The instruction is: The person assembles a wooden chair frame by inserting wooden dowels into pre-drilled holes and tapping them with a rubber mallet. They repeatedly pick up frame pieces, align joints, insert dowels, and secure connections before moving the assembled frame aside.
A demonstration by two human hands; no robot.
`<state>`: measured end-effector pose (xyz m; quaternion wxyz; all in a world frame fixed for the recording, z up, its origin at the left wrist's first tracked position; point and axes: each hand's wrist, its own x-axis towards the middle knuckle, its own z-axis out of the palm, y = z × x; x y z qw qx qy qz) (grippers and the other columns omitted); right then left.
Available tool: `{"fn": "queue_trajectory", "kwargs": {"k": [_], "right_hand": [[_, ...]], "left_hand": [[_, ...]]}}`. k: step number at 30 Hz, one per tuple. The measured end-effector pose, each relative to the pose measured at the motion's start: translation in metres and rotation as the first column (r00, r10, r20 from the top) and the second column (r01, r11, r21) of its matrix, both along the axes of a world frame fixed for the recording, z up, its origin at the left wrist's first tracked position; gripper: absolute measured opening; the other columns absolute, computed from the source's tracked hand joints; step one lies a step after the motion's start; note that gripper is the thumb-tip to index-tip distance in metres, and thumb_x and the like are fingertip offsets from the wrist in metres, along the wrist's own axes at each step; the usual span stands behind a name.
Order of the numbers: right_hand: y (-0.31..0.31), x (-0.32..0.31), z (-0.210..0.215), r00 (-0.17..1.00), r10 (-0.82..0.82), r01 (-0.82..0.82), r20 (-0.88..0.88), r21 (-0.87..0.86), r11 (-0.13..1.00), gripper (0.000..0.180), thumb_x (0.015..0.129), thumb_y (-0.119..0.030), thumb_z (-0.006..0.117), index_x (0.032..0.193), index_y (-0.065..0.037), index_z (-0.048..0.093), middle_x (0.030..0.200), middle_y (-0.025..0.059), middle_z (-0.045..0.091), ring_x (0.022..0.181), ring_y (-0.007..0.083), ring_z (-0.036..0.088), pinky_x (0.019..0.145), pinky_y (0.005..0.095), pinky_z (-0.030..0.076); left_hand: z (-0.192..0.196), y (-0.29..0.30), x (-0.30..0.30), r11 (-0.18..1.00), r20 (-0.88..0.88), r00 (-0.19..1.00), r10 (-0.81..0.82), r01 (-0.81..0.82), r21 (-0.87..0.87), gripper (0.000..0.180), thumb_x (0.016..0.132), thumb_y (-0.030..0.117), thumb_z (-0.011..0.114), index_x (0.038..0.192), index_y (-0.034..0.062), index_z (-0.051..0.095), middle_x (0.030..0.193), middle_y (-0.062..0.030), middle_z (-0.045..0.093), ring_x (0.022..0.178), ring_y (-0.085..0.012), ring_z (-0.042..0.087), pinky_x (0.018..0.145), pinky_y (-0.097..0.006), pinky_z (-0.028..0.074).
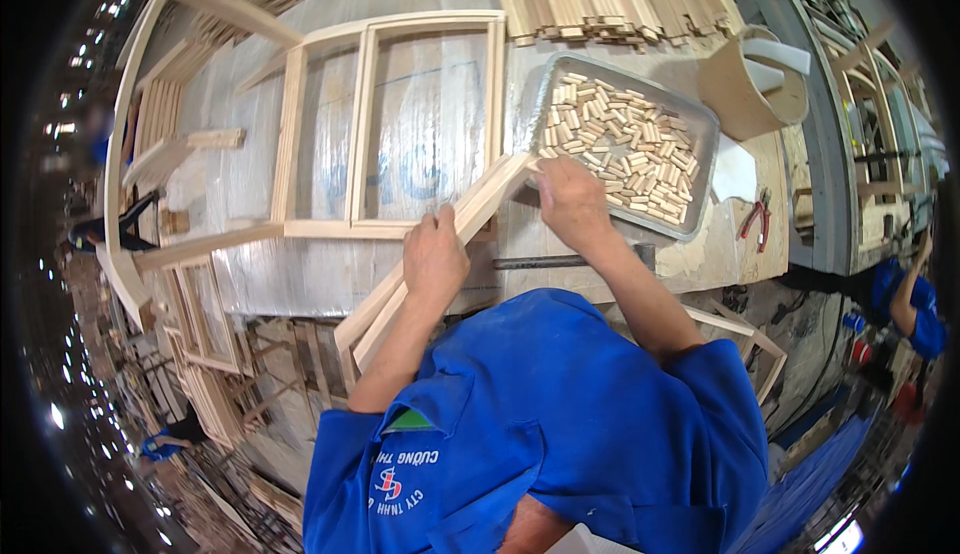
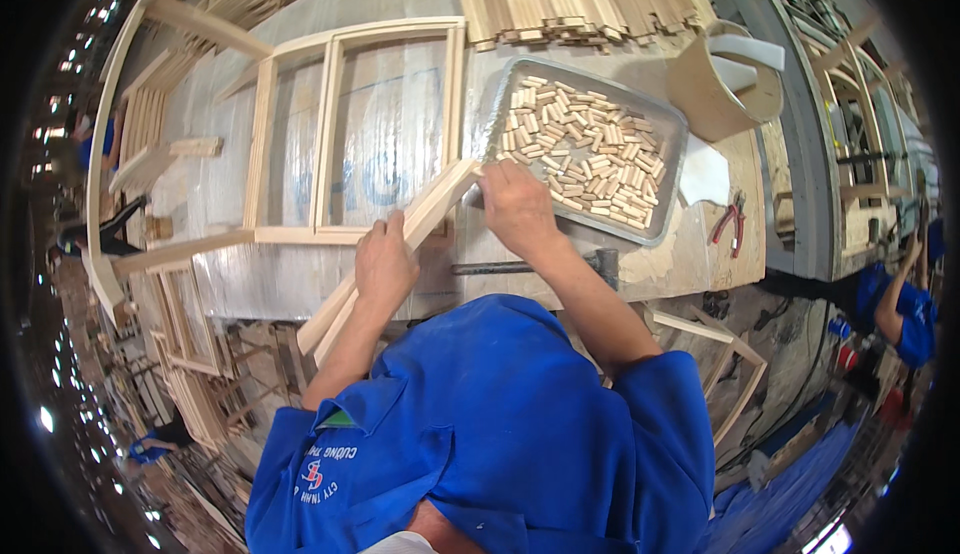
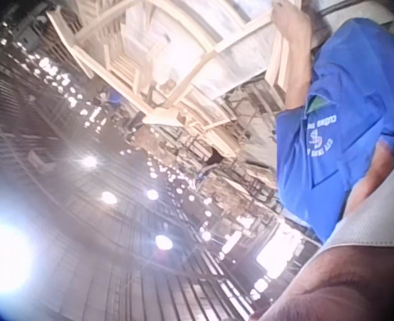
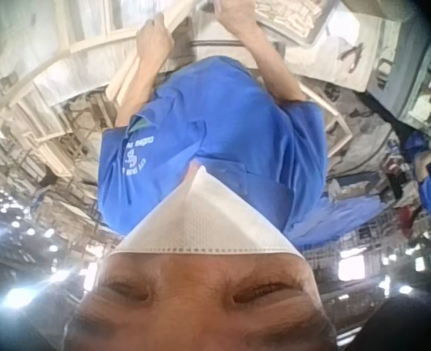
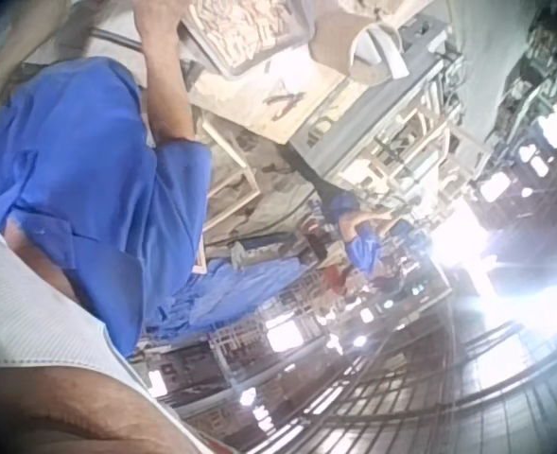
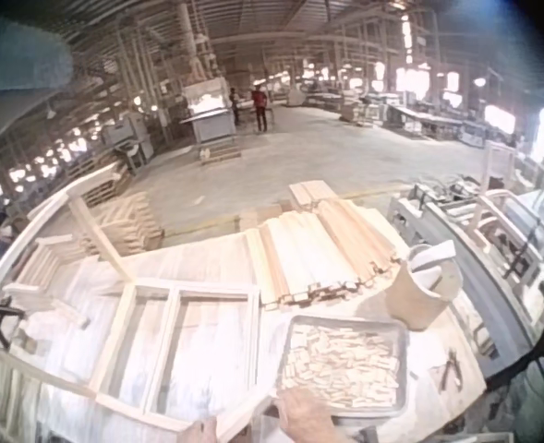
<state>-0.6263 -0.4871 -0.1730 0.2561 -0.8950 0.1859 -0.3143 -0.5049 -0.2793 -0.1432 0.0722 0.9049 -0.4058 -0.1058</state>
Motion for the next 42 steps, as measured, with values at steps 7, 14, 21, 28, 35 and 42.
{"fn": "queue_trajectory", "kwargs": {"k": [7,14,21,28,35,42], "right_hand": [[0.000,0.009,-0.011,0.994,-0.091,0.088,-0.064,-0.050,0.995,0.017,0.094,-0.017,0.067,0.088,-0.004,0.058,0.075,0.0166,0.062,0.065,0.0352,0.064,0.058,0.0459,0.052],[0.033,0.011,-0.026,0.986,-0.025,0.074,-0.168,0.295,0.953,0.020,0.094,-0.023,0.070,0.092,-0.004,0.064,0.080,0.0173,0.070,0.065,0.0368,0.068,0.063,0.0467,0.055],[-0.075,-0.039,-0.067,0.865,-0.313,0.453,-0.393,0.342,0.823,0.023,0.096,-0.026,0.067,0.113,-0.011,0.072,0.090,0.0198,0.073,0.091,0.0368,0.071,0.081,0.0483,0.056],[-0.131,-0.040,-0.143,0.892,-0.086,0.111,-0.443,0.032,0.993,0.031,0.093,-0.025,0.067,0.112,-0.003,0.073,0.104,0.0224,0.069,0.103,0.0429,0.064,0.092,0.0510,0.050],[-0.111,-0.026,-0.129,0.991,-0.013,0.072,-0.137,0.434,0.898,0.027,0.104,-0.020,0.059,0.113,0.004,0.065,0.092,0.0124,0.067,0.084,0.0215,0.062,0.076,0.0334,0.051],[-0.064,0.010,-0.026,0.978,0.157,-0.206,0.136,0.527,0.825,0.027,0.103,-0.009,0.060,0.125,0.005,0.066,0.115,0.0121,0.070,0.105,0.0205,0.065,0.094,0.0316,0.052]], "left_hand": [[0.002,-0.007,0.008,0.997,0.024,0.997,-0.077,0.077,0.021,0.046,0.082,0.005,0.066,0.126,0.0006,0.057,0.097,-0.0236,0.064,0.091,-0.0439,0.065,0.084,-0.052,0.051],[-0.006,0.028,0.000,0.997,-0.142,0.989,0.032,-0.022,0.067,0.049,0.081,0.006,0.067,0.129,0.0020,0.057,0.101,-0.0264,0.068,0.092,-0.0466,0.068,0.083,-0.053,0.053],[0.019,0.055,0.037,0.961,-0.865,0.481,0.143,-0.278,0.004,0.050,0.086,0.018,0.079,0.126,-0.0033,0.057,0.091,-0.0082,0.065,0.076,-0.0171,0.070,0.065,-0.032,0.057],[0.033,0.078,0.074,0.910,-0.999,0.032,-0.022,-0.413,-0.033,0.051,0.092,0.015,0.079,0.134,-0.0039,0.057,0.106,-0.0101,0.069,0.090,-0.0254,0.073,0.085,-0.039,0.063],[0.037,0.088,0.078,0.862,-0.975,-0.081,-0.208,-0.487,-0.143,0.042,0.095,0.025,0.076,0.122,-0.0018,0.061,0.095,-0.0129,0.072,0.077,-0.0201,0.073,0.065,-0.034,0.062],[0.035,0.070,0.084,0.842,-0.929,-0.241,-0.282,-0.526,-0.119,0.035,0.100,0.024,0.069,0.121,-0.0014,0.060,0.092,-0.0135,0.070,0.073,-0.0218,0.072,0.064,-0.035,0.062]]}}
